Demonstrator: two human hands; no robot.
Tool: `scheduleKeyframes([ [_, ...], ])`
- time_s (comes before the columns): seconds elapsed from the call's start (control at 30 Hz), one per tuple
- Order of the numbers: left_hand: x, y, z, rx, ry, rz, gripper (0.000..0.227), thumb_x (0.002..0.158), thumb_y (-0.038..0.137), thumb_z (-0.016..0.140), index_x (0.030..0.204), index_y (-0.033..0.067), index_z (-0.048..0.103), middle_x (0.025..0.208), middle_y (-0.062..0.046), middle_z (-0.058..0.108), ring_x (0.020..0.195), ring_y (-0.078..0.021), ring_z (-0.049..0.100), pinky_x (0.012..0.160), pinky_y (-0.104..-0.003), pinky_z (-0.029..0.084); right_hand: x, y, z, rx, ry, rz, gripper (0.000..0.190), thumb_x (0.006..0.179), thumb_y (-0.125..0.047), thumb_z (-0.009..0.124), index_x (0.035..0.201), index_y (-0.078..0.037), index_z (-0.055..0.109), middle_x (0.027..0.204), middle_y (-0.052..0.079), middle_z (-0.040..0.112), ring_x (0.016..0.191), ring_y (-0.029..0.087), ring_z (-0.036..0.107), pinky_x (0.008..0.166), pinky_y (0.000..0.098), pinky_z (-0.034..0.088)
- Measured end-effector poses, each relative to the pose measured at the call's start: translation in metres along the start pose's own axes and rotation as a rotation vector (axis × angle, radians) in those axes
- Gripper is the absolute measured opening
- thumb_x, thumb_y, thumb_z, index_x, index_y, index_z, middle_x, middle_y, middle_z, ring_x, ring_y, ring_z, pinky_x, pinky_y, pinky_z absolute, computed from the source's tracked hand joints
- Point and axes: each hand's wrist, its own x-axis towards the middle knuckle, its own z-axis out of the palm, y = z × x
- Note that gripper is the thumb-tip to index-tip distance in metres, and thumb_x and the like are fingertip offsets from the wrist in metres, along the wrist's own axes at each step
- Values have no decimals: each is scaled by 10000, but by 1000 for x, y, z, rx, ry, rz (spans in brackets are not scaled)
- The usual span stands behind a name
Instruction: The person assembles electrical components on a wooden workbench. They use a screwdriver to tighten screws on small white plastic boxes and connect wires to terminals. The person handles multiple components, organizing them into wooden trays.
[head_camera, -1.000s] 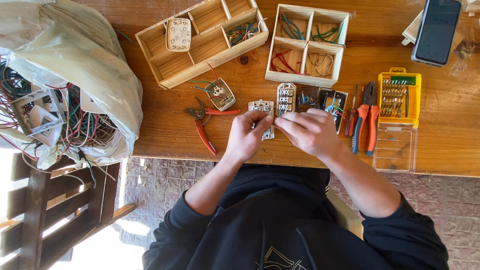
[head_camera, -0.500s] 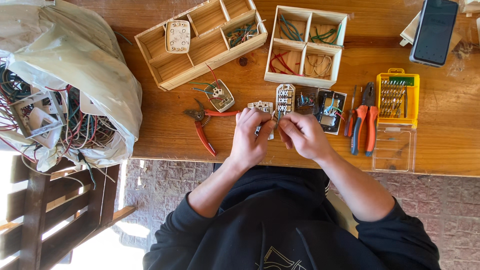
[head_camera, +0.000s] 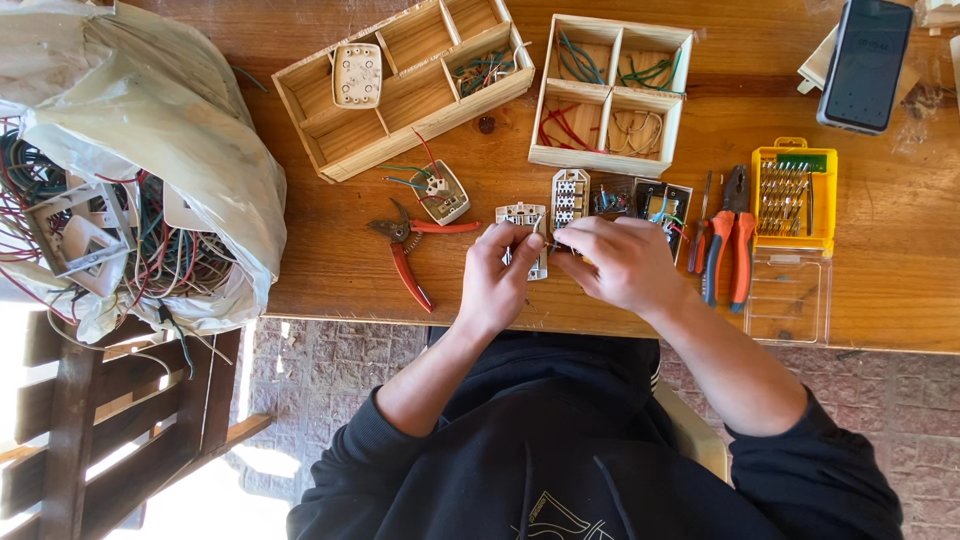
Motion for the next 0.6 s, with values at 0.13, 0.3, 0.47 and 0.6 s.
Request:
scheduleKeyframes([
  [0.13, -1, 5, 3, 28, -8, -72, 146, 982, 145, 680, 881, 51, 727, 664, -86, 590, 683, -208, 569, 719, -371, 463, -12, 9, 9, -180, 8, -97, 95, 1018, -196, 664, 1047, -144, 738, 872, 41, 759, 567, 163, 661, 497, 278, 472],
  [0.3, -2, 0, 3, 14, -47, -39, 105, 958, 103, 683, 885, 41, 725, 676, -94, 572, 699, -214, 567, 750, -364, 458, -18, 16, 18, -37, 3, -72, 152, 1015, -222, 618, 929, -146, 717, 661, 7, 691, 471, 139, 596, 447, 261, 449],
  [0.47, 0, -2, 0, 86, -67, 105, 87, 988, 133, 666, 917, 93, 700, 753, -59, 607, 772, -252, 603, 813, -356, 409, -34, 15, 37, 311, -3, 190, 212, 1017, -185, 610, 842, -114, 707, 561, 2, 605, 416, 150, 525, 404, 271, 401],
  [0.6, 3, -5, -4, 155, -92, 280, 79, 1031, 167, 630, 974, 141, 678, 860, -15, 648, 836, -230, 593, 876, -361, 382, -22, -4, 30, 661, 1, 470, 248, 992, -135, 626, 772, -123, 741, 529, -3, 633, 380, 124, 493, 377, 269, 371],
])
